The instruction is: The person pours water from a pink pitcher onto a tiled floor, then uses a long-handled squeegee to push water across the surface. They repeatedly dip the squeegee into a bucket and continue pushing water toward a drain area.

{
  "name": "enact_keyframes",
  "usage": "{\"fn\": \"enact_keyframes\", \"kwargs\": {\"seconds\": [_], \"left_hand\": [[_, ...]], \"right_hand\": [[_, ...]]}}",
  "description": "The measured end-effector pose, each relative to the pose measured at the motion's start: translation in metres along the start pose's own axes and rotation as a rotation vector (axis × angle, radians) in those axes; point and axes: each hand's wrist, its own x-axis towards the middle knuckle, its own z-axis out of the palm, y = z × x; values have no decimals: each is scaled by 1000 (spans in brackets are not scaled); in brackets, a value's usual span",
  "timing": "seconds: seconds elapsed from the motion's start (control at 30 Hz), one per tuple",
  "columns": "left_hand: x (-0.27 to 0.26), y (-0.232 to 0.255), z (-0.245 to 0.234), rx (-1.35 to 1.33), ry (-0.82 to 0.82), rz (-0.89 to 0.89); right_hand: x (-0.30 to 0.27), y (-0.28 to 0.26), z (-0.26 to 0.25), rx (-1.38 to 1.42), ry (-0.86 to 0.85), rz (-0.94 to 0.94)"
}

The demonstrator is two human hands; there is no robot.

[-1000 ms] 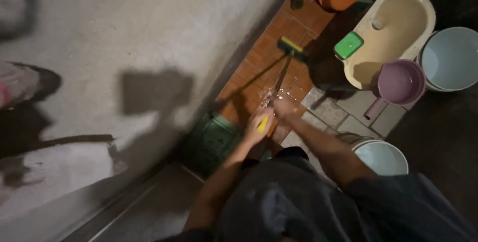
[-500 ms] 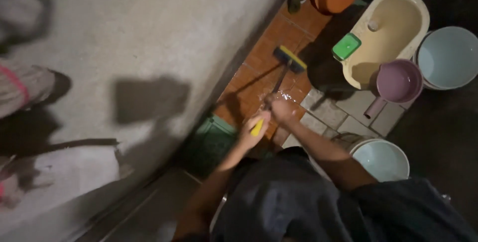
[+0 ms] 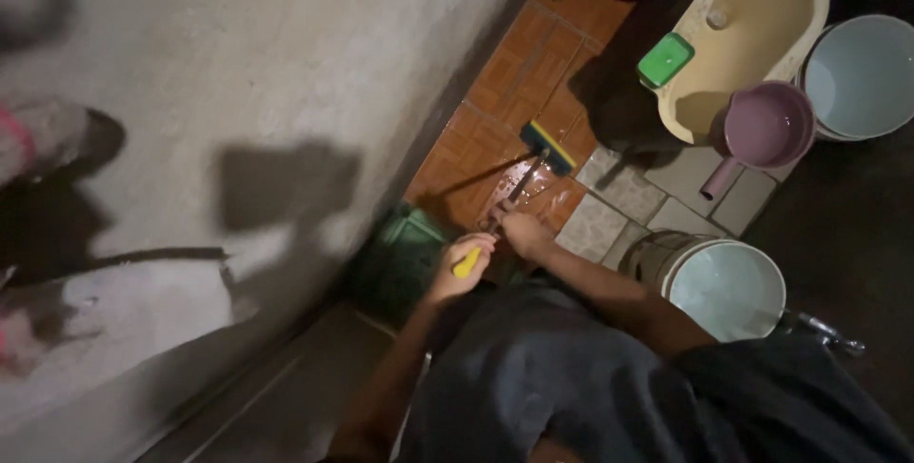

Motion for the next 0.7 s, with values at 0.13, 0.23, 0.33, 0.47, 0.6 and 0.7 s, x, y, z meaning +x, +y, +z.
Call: {"fn": "enact_keyframes", "kwargs": {"seconds": [0.13, 0.23, 0.33, 0.47, 0.6, 0.7], "left_hand": [[15, 19, -10, 38, -52, -41], [38, 11, 10, -9, -126, -6], [55, -12, 43, -29, -206, 26], [51, -42, 65, -31, -220, 57], [26, -42, 35, -36, -264, -36], [8, -22, -7, -21, -215, -3]], "right_hand": [[-22, -26, -29, 45, 86, 100], [-18, 0, -29, -14, 294, 95], [0, 56, -27, 311, 344, 260], [-5, 90, -15, 95, 381, 86], [-7, 48, 2, -49, 267, 140], [-15, -6, -3, -44, 136, 132]]}}
